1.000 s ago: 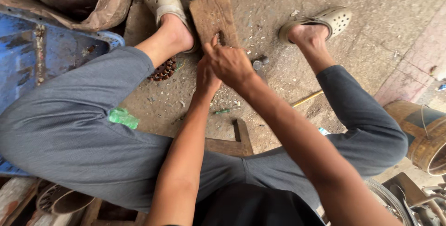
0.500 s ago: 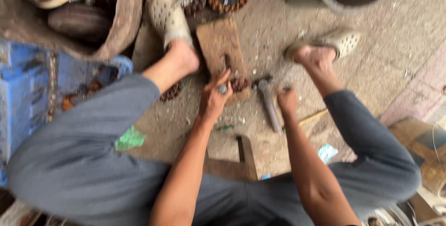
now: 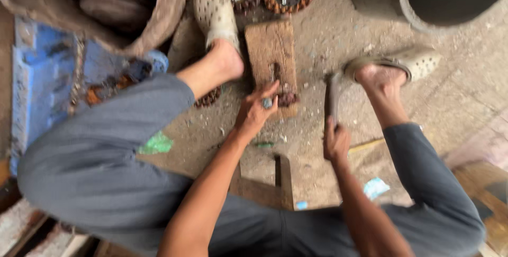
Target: The person uses a hammer and a chisel to repeatedly strike and separate a small electrical component resting on a wooden block. The component is adjusted between strikes, and debris accumulates on the block.
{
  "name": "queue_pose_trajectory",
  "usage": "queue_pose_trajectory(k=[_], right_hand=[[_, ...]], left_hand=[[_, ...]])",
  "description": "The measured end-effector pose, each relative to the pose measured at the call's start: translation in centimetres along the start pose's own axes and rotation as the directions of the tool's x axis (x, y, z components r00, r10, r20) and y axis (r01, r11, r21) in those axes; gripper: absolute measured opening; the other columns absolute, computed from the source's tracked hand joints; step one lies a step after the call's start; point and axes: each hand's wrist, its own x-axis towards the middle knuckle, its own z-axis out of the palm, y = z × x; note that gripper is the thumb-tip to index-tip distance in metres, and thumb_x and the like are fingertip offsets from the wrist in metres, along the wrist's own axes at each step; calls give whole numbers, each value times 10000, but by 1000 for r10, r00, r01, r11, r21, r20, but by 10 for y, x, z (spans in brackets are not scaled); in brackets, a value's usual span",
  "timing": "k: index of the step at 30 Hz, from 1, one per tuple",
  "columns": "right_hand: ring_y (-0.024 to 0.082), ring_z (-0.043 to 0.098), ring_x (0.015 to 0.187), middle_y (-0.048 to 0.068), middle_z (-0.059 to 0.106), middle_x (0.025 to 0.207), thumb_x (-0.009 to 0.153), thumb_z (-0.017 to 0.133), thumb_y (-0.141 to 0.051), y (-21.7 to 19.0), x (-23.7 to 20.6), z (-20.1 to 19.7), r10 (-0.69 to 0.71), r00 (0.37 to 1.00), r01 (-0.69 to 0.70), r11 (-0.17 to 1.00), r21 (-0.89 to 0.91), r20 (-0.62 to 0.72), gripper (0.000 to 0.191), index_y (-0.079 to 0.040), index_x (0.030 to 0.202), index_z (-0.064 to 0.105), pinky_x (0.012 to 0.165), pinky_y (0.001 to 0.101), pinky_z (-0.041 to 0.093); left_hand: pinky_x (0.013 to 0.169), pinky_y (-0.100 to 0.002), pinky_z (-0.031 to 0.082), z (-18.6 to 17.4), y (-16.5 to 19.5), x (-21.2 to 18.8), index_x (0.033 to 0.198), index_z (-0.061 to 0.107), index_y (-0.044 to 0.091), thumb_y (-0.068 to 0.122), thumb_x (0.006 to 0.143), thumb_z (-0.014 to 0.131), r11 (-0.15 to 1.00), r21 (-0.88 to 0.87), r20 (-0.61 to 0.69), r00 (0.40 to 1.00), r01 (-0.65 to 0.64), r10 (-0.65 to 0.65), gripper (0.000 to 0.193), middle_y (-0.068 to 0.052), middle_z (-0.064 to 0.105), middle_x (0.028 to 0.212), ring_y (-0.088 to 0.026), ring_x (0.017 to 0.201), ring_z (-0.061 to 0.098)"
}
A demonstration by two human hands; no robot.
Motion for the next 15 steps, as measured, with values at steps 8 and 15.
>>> queue_pose_trajectory(k=[8,15], right_hand=[[273,676,727,226,642,1093,996,641,-252,-144,-78,-155,-719,566,818,549,-169,403,323,62,1066,618,588,371,542],[273,713,663,298,572,1280,966,702,-275,-204,-132,-149,-587,524,850,308,-428,617,309,-2,1108,673,613,377,583]], left_hand=[[914,-405,606,17,-25,3,1358,614,39,90,899,777,994,49,-62,992,-102,105,490,-209,713,1210,-368,1063,718],[796,-410,613,43,-48,2,1262,626,27,172,895,796,988,116,85,990,106,-116,429,-208,729,1022,-344,904,729]])
